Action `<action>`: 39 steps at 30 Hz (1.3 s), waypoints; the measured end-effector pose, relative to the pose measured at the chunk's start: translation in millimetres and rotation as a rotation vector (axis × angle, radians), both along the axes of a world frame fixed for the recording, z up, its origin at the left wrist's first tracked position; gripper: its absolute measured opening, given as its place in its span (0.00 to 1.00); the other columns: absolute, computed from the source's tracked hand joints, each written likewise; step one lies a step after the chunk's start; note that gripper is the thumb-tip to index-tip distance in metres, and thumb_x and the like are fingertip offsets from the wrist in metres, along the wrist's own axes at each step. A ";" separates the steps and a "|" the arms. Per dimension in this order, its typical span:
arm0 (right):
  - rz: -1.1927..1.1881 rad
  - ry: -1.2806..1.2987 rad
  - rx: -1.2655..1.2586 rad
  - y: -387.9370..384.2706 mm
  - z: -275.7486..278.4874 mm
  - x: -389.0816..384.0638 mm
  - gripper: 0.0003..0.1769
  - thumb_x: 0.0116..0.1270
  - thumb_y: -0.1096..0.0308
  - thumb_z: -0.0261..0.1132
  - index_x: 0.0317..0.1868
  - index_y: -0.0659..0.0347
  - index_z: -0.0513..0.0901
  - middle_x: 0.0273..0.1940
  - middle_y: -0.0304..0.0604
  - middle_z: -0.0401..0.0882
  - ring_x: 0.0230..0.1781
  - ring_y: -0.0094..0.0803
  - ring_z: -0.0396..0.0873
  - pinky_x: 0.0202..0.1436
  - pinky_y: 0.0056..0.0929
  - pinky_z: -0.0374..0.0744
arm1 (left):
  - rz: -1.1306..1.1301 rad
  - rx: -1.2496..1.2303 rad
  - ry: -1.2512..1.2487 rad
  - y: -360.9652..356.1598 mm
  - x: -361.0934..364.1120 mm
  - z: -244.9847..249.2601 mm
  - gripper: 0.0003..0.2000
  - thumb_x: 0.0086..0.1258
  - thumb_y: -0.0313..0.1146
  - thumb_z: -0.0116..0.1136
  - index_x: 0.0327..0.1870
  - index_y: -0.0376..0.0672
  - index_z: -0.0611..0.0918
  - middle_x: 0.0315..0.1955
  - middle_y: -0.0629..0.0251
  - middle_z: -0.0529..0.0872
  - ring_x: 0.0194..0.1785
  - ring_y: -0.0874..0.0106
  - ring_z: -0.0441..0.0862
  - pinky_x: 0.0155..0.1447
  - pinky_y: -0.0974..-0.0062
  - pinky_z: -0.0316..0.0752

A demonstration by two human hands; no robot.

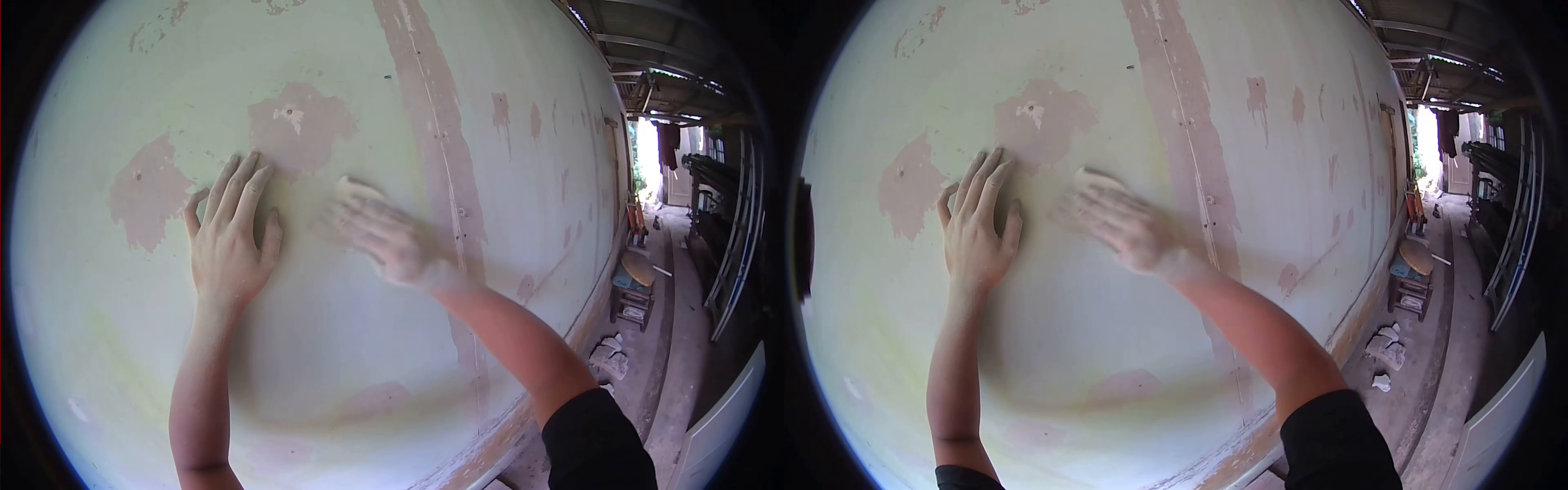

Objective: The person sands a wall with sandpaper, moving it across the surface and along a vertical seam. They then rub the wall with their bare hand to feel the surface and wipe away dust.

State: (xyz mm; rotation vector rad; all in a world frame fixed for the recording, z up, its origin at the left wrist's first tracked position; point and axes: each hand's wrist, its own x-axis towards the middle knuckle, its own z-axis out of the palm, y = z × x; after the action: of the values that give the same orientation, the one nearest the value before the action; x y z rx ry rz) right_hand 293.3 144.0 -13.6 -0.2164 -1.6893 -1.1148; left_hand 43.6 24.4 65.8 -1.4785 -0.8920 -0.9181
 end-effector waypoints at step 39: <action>-0.041 0.567 -0.408 13.7 110.4 73.7 0.23 0.76 0.75 0.64 0.69 0.51 0.84 0.73 0.45 0.78 0.75 0.45 0.75 0.78 0.37 0.74 | -0.006 0.055 -0.070 5.9 -2.3 -15.3 0.18 0.72 0.34 0.60 0.63 0.54 0.81 0.75 0.78 0.77 0.81 0.70 0.69 0.80 0.59 0.57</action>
State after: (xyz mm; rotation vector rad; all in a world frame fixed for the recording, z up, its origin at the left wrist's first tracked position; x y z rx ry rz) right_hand 367.1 157.7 96.8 -0.7540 -1.3770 -0.6377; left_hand 41.4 30.3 50.5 -1.4104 -0.9067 -0.9961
